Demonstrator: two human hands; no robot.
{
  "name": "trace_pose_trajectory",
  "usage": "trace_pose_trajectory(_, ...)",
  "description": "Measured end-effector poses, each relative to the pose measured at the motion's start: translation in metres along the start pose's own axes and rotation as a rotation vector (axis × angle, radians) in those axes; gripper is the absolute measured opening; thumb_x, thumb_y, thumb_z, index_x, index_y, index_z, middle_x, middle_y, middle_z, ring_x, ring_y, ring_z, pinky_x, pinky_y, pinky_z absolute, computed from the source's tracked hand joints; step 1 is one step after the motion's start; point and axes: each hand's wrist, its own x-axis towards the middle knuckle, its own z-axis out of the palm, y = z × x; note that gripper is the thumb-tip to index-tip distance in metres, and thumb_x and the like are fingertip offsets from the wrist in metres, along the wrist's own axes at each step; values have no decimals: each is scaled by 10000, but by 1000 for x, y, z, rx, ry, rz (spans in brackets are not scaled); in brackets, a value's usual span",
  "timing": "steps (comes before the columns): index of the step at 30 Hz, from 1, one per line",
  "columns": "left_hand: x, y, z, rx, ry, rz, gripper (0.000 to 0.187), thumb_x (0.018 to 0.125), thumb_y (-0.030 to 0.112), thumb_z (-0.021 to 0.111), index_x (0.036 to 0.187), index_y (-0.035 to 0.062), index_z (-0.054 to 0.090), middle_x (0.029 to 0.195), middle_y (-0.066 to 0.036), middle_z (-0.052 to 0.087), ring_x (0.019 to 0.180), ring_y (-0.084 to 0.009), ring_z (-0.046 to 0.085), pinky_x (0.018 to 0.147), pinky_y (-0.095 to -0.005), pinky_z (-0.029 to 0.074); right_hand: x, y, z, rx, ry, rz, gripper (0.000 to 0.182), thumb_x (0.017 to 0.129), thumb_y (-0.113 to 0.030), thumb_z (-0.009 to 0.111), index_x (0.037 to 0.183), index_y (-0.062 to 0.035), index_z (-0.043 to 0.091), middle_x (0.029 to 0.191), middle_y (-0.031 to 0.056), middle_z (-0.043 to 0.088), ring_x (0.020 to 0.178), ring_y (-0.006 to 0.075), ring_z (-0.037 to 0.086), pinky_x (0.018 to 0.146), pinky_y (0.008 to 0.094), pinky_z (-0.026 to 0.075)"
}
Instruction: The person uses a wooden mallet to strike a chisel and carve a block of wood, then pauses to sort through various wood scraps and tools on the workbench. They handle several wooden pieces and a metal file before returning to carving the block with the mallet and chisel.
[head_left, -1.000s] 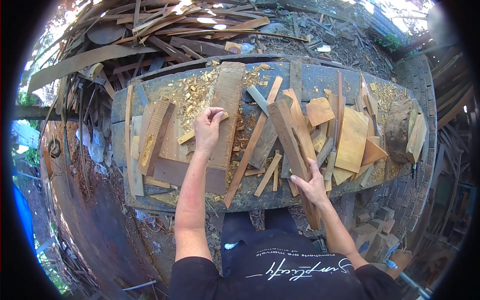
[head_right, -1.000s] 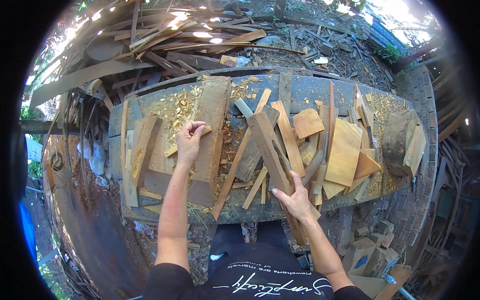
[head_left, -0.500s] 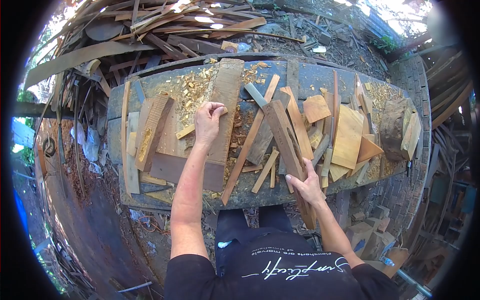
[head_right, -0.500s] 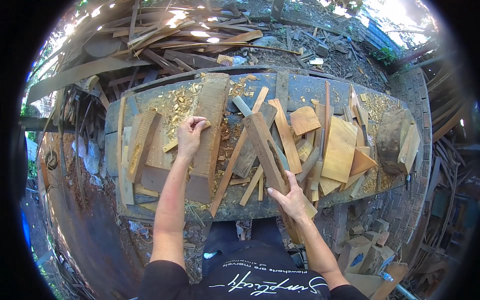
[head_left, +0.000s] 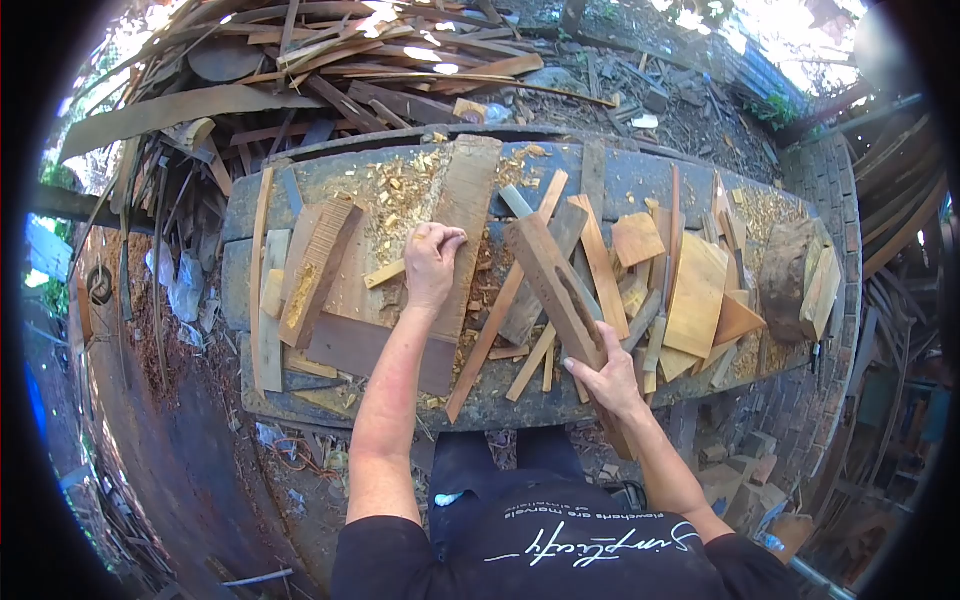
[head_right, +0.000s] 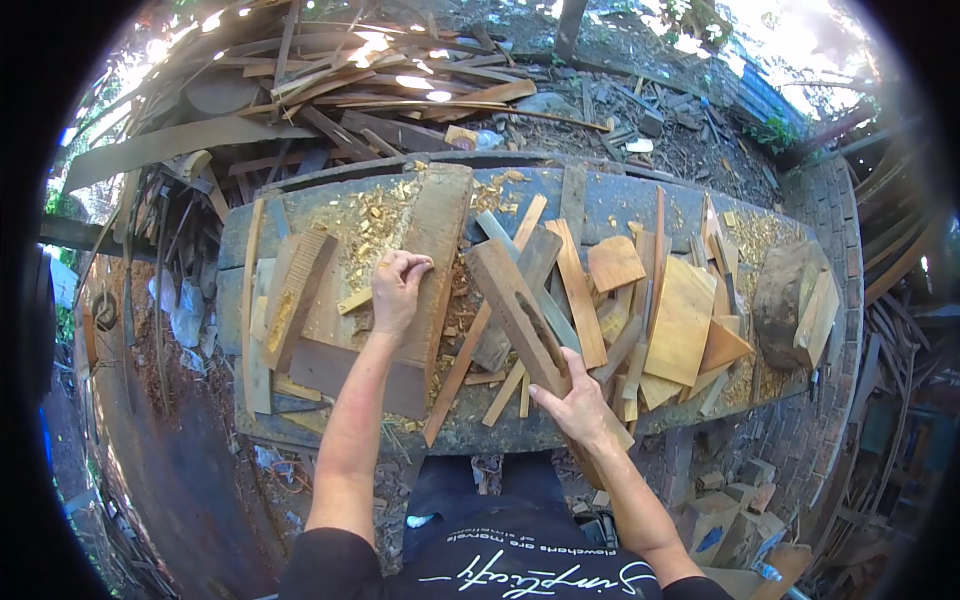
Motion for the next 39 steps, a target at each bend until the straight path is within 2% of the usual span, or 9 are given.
trace_pose_trajectory(9,0,1,0,10,47,24,61,791,64,753,844,42,732,832,-91,653,840,-270,605,762,-375,485,17,-66,16,-106,124,-293,696,826,-269,777,1389,-89,408,1188,213,640,1044,379,668,867,433,536)
trace_pose_trajectory(12,-1,-1,1,13,74,53,57,785,71,757,834,51,735,831,-82,654,857,-263,603,768,-366,485,23,-58,27,-128,132,-236,703,829,-257,774,1393,-86,391,1183,216,635,1056,377,659,870,437,529)
trace_pose_trajectory(14,-2,-3,-1,7,59,39,55,785,75,759,830,53,735,831,-81,655,858,-260,604,768,-369,485,30,-53,30,-340,-4,-22,694,827,-238,773,1384,-87,388,1186,218,627,1038,387,658,856,448,528)
trace_pose_trajectory(18,-1,-3,0,-10,57,21,49,784,80,760,814,54,732,829,-82,656,835,-261,608,768,-375,485,29,-63,27,-197,196,-279,678,818,-241,773,1366,-102,400,1154,209,628,990,401,662,841,447,530)
trace_pose_trajectory(25,2,-6,0,-31,58,-6,61,771,80,767,813,50,736,805,-89,663,824,-270,621,775,-377,486,33,-49,36,-408,69,-121,686,825,-249,768,1372,-110,378,1153,216,642,1032,386,662,846,447,521)
trace_pose_trajectory(31,2,-5,0,-62,73,17,58,761,75,770,801,45,740,791,-101,670,802,-280,625,774,-375,490,26,-64,37,-189,141,-232,666,841,-287,750,1371,-121,382,1138,218,646,1038,424,647,838,497,517)
trace_pose_trajectory(33,2,-8,-2,107,5,-50,77,757,77,777,796,33,727,790,-106,668,801,-278,626,764,-376,495,31,-52,44,-402,28,-127,648,839,-265,754,1354,-117,389,1116,214,649,1025,422,651,831,497,516)
trace_pose_trajectory(37,-2,-6,-5,-44,45,-41,137,750,84,789,851,32,713,791,-98,665,797,-277,627,752,-380,501,32,-57,42,-190,76,-187,647,842,-272,754,1345,-115,379,1138,218,648,1025,412,655,853,479,509)
trace_pose_trajectory(39,3,0,-8,-125,-57,-191,195,743,89,797,899,45,688,840,-84,653,831,-278,612,795,-390,498,30,-62,42,-109,75,-192,657,840,-274,755,1350,-112,372,1149,222,648,1033,408,653,868,470,506)
